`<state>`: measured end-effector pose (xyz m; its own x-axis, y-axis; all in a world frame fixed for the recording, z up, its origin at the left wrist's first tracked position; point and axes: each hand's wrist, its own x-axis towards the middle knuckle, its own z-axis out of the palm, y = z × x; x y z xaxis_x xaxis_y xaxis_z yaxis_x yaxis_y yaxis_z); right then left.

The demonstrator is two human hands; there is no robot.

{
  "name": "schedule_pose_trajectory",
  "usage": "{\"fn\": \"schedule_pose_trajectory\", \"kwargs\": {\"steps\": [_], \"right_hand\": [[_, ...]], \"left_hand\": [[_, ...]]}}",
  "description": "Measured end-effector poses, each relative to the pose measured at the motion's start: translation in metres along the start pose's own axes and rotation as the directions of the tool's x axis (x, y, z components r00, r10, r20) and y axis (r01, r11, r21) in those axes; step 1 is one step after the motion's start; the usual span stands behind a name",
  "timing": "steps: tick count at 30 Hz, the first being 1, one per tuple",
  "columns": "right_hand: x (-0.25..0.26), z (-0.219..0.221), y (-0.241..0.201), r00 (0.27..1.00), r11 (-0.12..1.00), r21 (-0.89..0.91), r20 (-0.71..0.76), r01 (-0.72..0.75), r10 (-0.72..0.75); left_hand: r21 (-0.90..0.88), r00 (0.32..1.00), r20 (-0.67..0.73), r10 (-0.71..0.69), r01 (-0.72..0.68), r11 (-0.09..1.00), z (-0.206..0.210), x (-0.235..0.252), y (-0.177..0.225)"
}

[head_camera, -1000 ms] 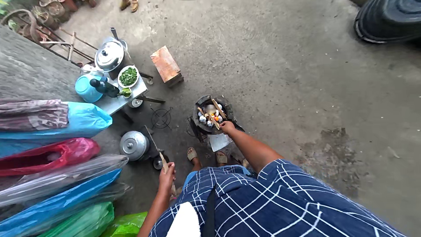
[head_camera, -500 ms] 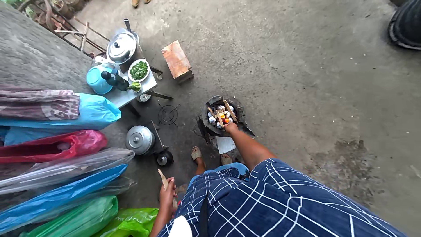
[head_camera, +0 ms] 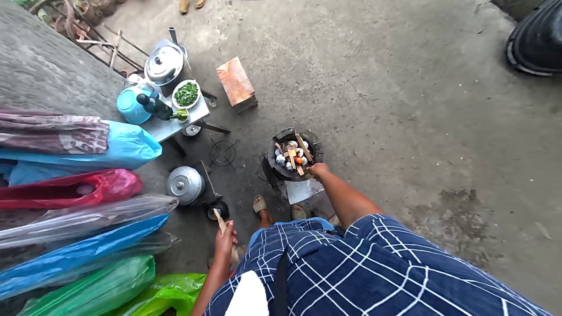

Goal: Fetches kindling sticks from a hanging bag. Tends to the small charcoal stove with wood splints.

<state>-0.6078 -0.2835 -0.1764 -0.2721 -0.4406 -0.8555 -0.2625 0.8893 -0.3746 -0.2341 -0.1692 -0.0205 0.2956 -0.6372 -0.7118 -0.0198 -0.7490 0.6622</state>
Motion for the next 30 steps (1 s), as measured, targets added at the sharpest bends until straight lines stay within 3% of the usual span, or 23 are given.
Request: {"fn": "schedule_pose_trajectory", "kwargs": {"steps": [3,8,12,15,18,23,28,30], "right_hand": [[-0.007,-0.011,0.012,1.000,0.998,0.054,-0.024,0.014,-0.013],[-0.031,-0.013,-0.001,0.968,0.935,-0.251,0.053,0.252,-0.246],[-0.083,0.011,-0.034,0.839,0.791,-0.283,0.236,0.543,-0.491],[-0.132,0.041,-0.035,0.694,0.719,-0.118,0.406,0.685,-0.595],[-0.189,0.051,-0.030,0.639,0.829,0.104,0.587,0.549,-0.497],[-0.214,0.040,-0.016,0.620,0.890,0.287,0.640,0.354,-0.453],[-0.220,0.029,-0.007,0.679,0.885,0.317,0.568,0.341,-0.465],[-0.224,0.027,-0.005,0.717,0.888,0.298,0.525,0.351,-0.459]], "left_hand": [[-0.034,1.000,-0.009,0.003,-0.003,0.999,0.011,0.001,0.010],[-0.104,0.999,0.006,0.052,-0.051,0.993,0.018,0.005,0.036],[-0.297,0.994,0.081,0.076,-0.048,0.954,0.034,0.003,0.059],[-0.459,0.983,0.139,0.122,-0.045,0.887,0.056,0.001,0.067],[-0.561,0.965,0.202,0.170,-0.028,0.827,0.079,-0.008,0.070],[-0.594,0.920,0.311,0.240,-0.009,0.805,0.105,-0.014,0.067],[-0.368,0.880,0.401,0.255,-0.100,0.925,0.113,-0.019,0.067],[-0.268,0.894,0.386,0.228,-0.128,0.955,0.116,-0.022,0.068]]}}
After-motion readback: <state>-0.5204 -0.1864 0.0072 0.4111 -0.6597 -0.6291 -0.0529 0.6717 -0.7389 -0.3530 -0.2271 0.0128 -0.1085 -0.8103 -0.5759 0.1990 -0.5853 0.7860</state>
